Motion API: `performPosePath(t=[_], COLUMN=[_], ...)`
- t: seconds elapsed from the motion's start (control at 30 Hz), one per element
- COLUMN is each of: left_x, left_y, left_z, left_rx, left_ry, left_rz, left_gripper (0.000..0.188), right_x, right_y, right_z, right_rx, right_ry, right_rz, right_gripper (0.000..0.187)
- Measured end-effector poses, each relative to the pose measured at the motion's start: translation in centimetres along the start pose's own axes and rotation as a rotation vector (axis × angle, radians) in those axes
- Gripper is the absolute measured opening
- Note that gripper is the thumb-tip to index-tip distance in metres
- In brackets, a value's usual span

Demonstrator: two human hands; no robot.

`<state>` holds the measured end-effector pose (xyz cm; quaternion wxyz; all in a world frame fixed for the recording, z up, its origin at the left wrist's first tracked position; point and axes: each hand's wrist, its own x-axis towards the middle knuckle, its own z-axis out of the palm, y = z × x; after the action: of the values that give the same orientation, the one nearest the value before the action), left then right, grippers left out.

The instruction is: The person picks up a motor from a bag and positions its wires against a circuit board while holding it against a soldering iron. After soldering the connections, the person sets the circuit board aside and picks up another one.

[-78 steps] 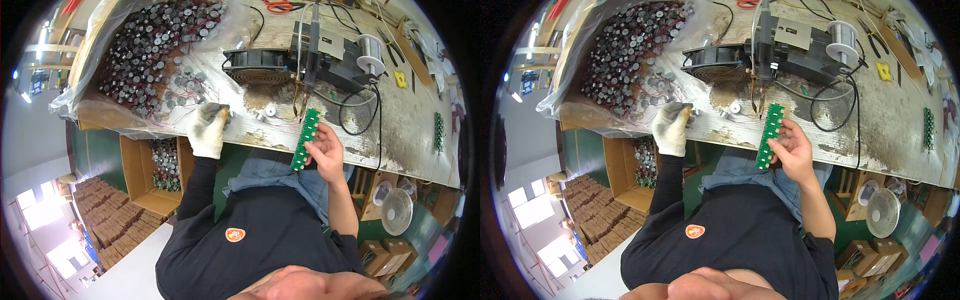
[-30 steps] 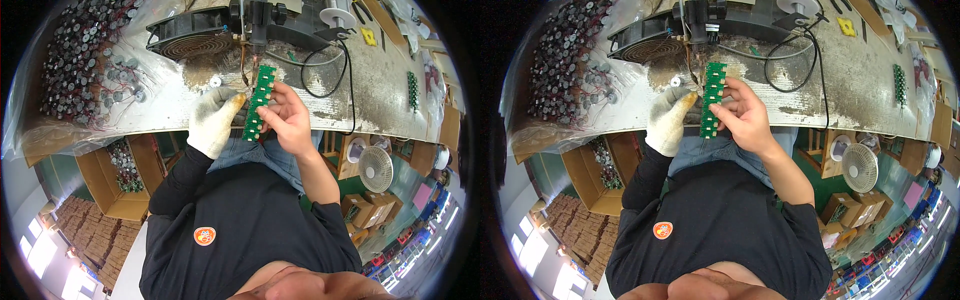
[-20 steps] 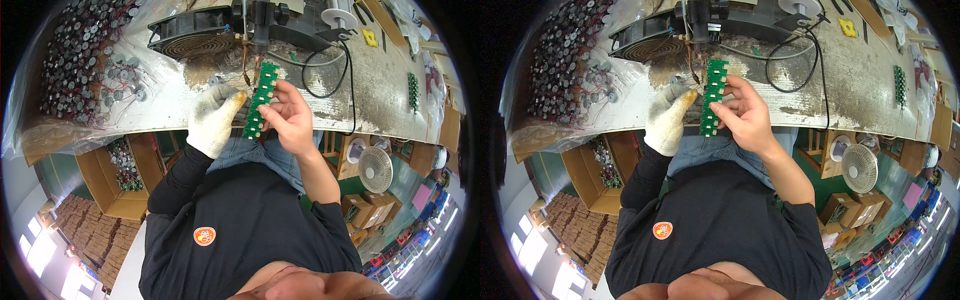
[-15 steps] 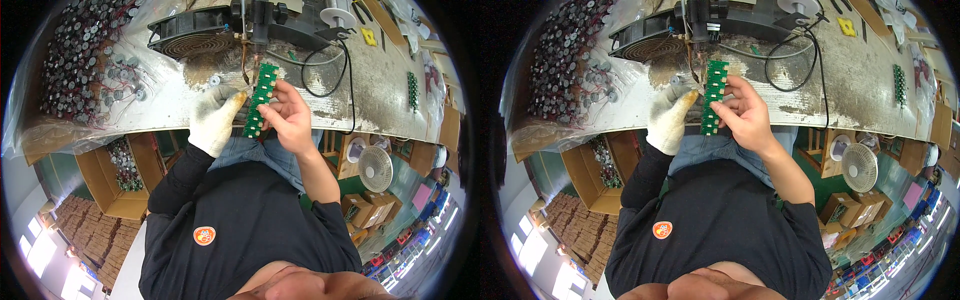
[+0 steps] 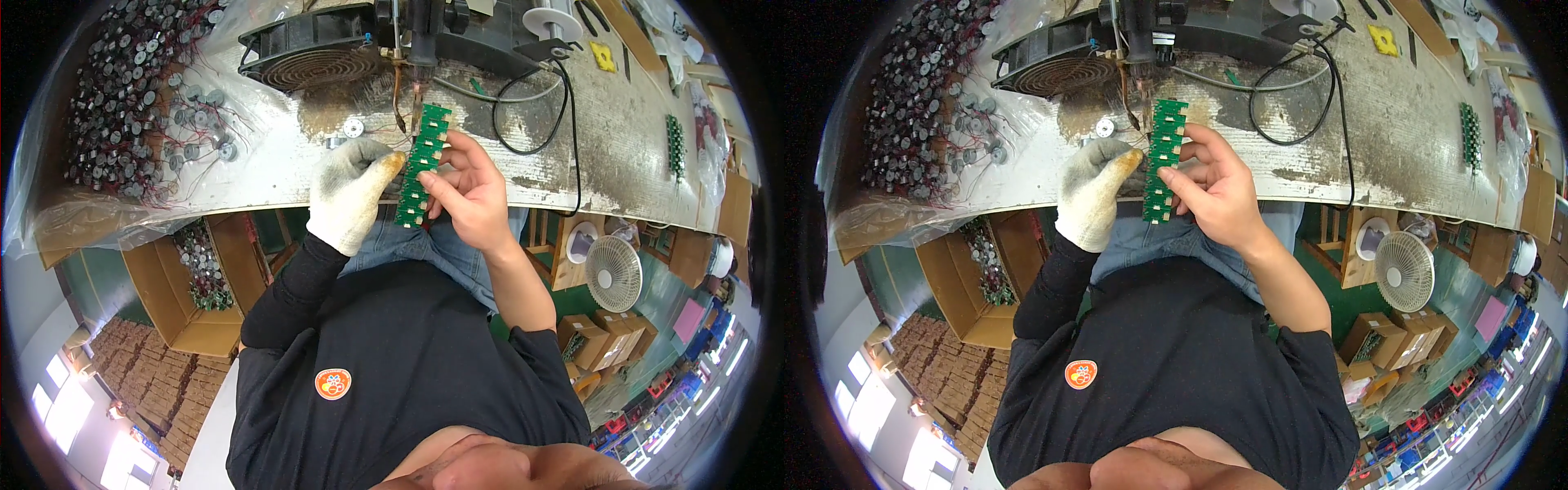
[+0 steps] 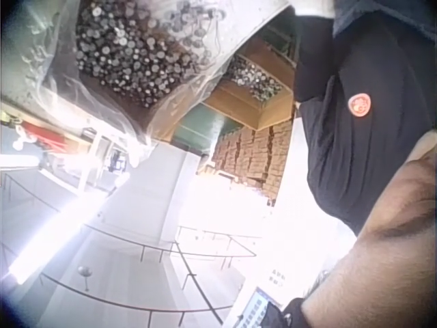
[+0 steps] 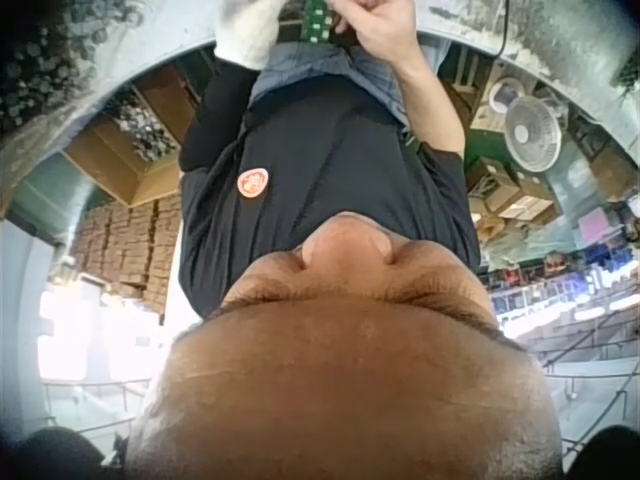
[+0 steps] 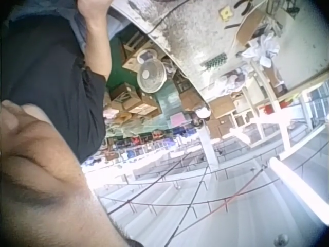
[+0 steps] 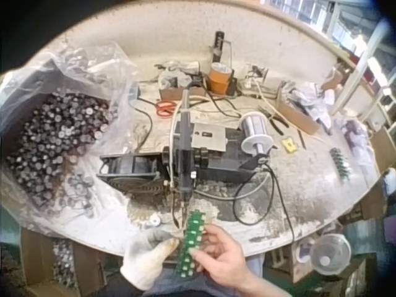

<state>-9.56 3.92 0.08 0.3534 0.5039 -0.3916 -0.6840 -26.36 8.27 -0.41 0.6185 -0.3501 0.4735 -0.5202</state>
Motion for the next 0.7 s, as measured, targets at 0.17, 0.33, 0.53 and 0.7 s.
performPosePath(t=[0.17,0.33,0.53,0.7], left_x=[0.1,0.0,-0.3,0.1], left_y=[0.1,0.6,0.5,-0.3], left_z=[0.1,0.6,0.5,0.4], left_rx=[0.072,-0.009,0.04,-0.015], left_ry=[-0.011,0.027,0.037,0.032], left_rz=[0.005,-0.017,0.042,-0.012], left_gripper=[0.013,0.016,0.014,0.014], right_x=[-0.1,0.0,-0.2,-0.2], right_y=[0.0,-0.1,-0.3,0.3], right_z=[0.0,-0.1,0.1,0.0], right_rx=[0.017,0.007,0.005,-0.014], right_ry=[0.004,0.001,0.013,0.027], right_rz=[0.0,-0.006,-0.022,0.023], right_gripper=[0.05,0.051,0.051,0.05])
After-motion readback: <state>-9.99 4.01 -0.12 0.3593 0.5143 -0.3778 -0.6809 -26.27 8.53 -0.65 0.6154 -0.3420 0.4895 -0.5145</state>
